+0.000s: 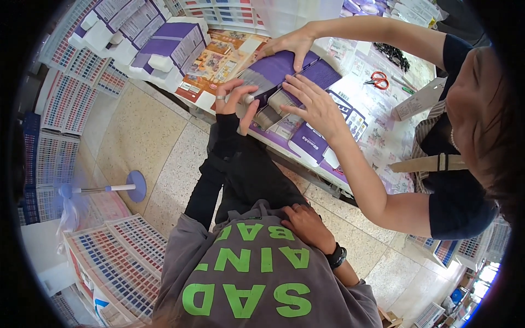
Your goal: Manually marking specific points on product boxes with a pen.
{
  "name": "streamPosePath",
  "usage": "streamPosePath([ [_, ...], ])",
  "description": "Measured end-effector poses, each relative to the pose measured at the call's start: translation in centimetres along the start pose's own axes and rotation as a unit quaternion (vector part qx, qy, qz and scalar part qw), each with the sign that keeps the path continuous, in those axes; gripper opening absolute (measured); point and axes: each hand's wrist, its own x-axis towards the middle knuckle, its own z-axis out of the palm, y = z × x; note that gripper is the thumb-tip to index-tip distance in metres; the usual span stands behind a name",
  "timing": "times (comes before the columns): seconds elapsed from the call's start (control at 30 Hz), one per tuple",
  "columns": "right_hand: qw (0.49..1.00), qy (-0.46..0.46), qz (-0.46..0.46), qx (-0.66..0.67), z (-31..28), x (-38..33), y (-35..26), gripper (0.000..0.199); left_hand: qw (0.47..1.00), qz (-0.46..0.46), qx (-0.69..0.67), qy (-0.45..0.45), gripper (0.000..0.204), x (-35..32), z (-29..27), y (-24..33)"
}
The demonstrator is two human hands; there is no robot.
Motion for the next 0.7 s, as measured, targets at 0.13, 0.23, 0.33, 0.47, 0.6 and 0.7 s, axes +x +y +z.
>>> streamPosePath([
  [0.13,1.0,0.011,0.003,-0.008,0.1,-0.1,0.2,0.031,1.0,-0.017,0.006,0.019,0.032,0.0,0.0,-0.3],
  [0.23,1.0,0.014,0.01,-0.006,0.1,-0.2,0.2,0.032,1.0,-0.006,0.021,0.004,0.03,0.2,-0.2,-0.4],
  [0.33,1.0,-0.002,0.015,-0.014,-0.1,-0.2,0.1,0.034,1.0,-0.012,0.025,0.006,0.029,0.3,-0.1,-0.4],
  [0.47,1.0,0.004,0.006,-0.007,0.0,-0.1,0.1,0.034,0.999,-0.029,-0.012,0.02,0.033,1.0,-0.4,-0.7],
  [0.6,1.0,-0.002,0.009,-0.007,0.0,0.1,-0.1,0.033,0.999,0.011,0.037,0.038,0.048,1.0,-2.6,0.3],
  [0.7,1.0,0.004,0.011,-0.003,-0.1,0.1,0.0,0.034,0.993,0.052,0.087,0.061,0.06,-1.3,-5.3,1.5],
])
